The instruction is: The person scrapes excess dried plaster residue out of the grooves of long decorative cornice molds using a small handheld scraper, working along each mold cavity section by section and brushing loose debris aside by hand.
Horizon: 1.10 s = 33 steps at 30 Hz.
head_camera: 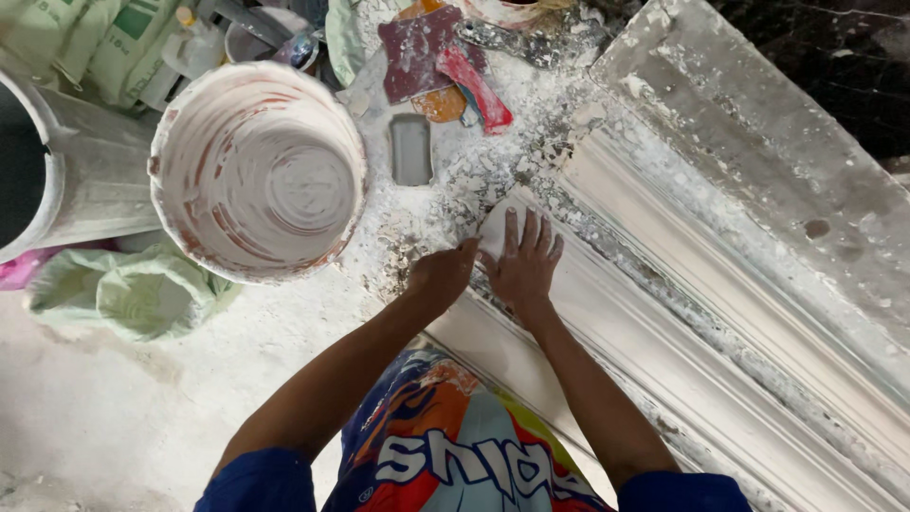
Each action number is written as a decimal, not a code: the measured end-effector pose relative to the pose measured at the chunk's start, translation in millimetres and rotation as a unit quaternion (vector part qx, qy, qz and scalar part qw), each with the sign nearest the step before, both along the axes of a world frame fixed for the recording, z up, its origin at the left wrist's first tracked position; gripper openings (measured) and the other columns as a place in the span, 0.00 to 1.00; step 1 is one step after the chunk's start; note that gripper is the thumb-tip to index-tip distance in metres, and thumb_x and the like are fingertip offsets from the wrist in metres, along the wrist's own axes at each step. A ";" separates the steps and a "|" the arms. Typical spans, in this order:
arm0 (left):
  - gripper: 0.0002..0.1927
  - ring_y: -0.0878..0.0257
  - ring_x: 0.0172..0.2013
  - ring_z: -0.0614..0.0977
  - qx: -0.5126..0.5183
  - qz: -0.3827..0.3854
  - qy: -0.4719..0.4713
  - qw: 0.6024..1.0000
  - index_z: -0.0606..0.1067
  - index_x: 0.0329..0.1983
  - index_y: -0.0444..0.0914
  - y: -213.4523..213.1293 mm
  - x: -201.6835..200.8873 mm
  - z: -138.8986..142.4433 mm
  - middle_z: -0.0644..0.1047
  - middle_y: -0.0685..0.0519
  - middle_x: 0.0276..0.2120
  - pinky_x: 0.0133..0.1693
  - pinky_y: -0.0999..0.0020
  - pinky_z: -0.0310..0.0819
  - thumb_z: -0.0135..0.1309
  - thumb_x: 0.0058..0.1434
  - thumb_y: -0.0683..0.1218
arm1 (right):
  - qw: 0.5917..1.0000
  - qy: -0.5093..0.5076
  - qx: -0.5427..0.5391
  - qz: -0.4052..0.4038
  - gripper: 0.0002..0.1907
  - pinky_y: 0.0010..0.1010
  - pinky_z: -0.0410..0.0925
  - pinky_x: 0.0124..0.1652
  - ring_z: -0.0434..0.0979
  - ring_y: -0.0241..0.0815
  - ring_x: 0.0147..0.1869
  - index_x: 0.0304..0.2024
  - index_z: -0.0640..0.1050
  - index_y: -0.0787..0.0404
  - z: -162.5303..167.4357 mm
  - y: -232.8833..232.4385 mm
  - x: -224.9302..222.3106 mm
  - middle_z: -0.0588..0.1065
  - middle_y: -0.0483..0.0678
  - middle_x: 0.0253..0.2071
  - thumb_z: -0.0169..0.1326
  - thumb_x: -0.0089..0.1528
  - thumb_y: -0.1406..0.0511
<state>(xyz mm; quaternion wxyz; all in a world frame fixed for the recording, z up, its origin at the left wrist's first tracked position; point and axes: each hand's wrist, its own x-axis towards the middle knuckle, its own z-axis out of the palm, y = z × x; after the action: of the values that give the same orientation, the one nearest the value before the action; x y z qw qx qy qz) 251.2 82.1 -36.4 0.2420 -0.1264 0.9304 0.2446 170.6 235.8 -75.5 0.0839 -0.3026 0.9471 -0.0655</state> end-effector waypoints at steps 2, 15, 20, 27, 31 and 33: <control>0.18 0.41 0.40 0.85 0.013 0.021 -0.040 0.999 0.64 0.63 0.42 3.1 -5.7 -2.7 0.82 0.39 0.39 0.38 0.43 0.80 0.38 0.72 0.49 | 1.000 0.001 -0.007 -0.003 0.47 0.73 0.44 0.66 0.45 0.70 0.79 0.76 0.55 0.57 -5.7 1.6 1.5 0.51 0.64 0.77 0.47 0.64 0.38; 0.27 0.32 0.41 0.83 0.125 0.082 0.071 0.986 0.55 0.69 0.27 -28.6 24.2 -36.2 0.80 0.26 0.38 0.45 0.40 0.76 0.39 0.69 0.44 | 0.996 0.023 -0.049 0.065 0.27 0.55 0.61 0.63 0.64 0.60 0.69 0.58 0.79 0.46 37.4 -23.1 -21.7 0.67 0.55 0.63 0.59 0.57 0.50; 0.33 0.34 0.39 0.83 0.072 0.046 0.118 0.989 0.54 0.68 0.22 -23.1 44.0 -40.3 0.79 0.29 0.38 0.42 0.43 0.79 0.46 0.62 0.42 | 0.991 -0.004 0.133 0.023 0.19 0.52 0.64 0.56 0.67 0.59 0.63 0.50 0.82 0.58 53.7 -84.0 -38.1 0.72 0.58 0.55 0.59 0.62 0.55; 0.28 0.40 0.34 0.83 0.023 0.005 0.171 0.985 0.63 0.60 0.35 -16.8 42.8 -37.6 0.79 0.38 0.36 0.35 0.45 0.80 0.52 0.58 0.47 | 0.982 -0.085 0.168 -0.006 0.16 0.49 0.74 0.48 0.78 0.60 0.56 0.48 0.83 0.60 68.9 -109.0 -50.6 0.75 0.59 0.54 0.58 0.59 0.63; 0.10 0.43 0.30 0.84 -0.024 -0.009 0.251 0.968 0.68 0.51 0.37 -8.4 44.8 -36.7 0.78 0.41 0.31 0.30 0.49 0.81 0.46 0.68 0.45 | 0.977 -0.136 0.164 -0.010 0.16 0.46 0.75 0.49 0.81 0.55 0.54 0.45 0.85 0.53 71.1 -99.2 -54.9 0.80 0.53 0.49 0.61 0.55 0.60; 0.09 0.43 0.29 0.84 -0.026 -0.013 0.260 0.965 0.68 0.49 0.37 -7.1 44.0 -37.3 0.78 0.42 0.30 0.29 0.50 0.81 0.46 0.67 0.44 | 0.987 -0.125 0.097 0.032 0.15 0.48 0.74 0.49 0.79 0.54 0.54 0.44 0.85 0.46 74.8 -91.6 -59.0 0.80 0.50 0.48 0.61 0.54 0.58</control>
<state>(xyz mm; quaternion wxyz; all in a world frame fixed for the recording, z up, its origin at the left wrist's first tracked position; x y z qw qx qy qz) 295.1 75.0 -73.7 -0.0084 -0.0527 0.9688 0.2420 111.7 144.3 -0.7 0.2330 -0.3128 0.9208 -0.0075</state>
